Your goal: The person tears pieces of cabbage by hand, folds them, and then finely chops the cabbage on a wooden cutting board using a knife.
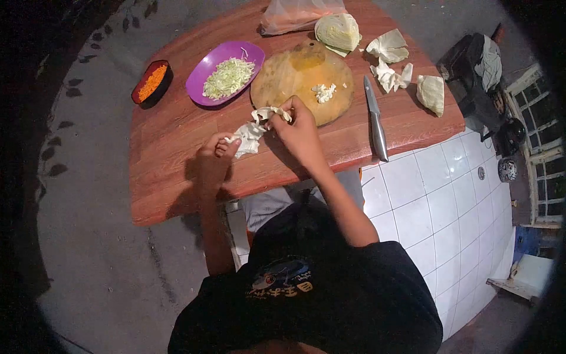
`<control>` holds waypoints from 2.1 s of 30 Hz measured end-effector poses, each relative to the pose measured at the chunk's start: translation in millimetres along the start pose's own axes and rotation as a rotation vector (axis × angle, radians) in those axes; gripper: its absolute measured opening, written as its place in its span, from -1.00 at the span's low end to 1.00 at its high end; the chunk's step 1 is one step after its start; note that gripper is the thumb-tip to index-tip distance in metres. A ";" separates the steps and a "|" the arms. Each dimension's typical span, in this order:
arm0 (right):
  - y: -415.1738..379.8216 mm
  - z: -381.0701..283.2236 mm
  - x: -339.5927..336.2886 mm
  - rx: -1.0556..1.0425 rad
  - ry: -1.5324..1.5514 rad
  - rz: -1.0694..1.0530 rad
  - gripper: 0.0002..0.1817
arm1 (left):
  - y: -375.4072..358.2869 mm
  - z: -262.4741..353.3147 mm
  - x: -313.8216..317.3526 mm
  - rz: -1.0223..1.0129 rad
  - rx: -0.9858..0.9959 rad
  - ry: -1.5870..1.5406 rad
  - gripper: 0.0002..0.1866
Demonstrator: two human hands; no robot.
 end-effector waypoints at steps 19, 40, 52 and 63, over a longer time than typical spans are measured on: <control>-19.9 9.7 32.7 0.249 0.303 -0.217 -0.83 | 12.9 55.4 34.7 -0.095 0.322 -0.438 -0.73; -1.9 -22.7 -11.1 -0.013 0.119 0.013 -0.77 | 6.9 51.8 35.3 -0.096 0.250 -0.370 -0.74; -17.9 -29.5 -51.8 -0.142 0.140 0.211 -0.79 | -34.2 80.1 97.5 -0.172 0.583 0.377 -0.79; -23.5 -12.2 -24.0 -0.046 0.118 0.048 -0.84 | -18.9 73.3 37.1 0.067 0.397 0.405 -0.86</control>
Point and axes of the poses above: each hand's wrist, its own y-axis towards the middle knuckle, its own x-axis out of the palm, z = x × y, the point moved 7 cm from there along y, towards the middle knuckle, and after that the axes turned 13 degrees about -z, right-handed, at the moved point
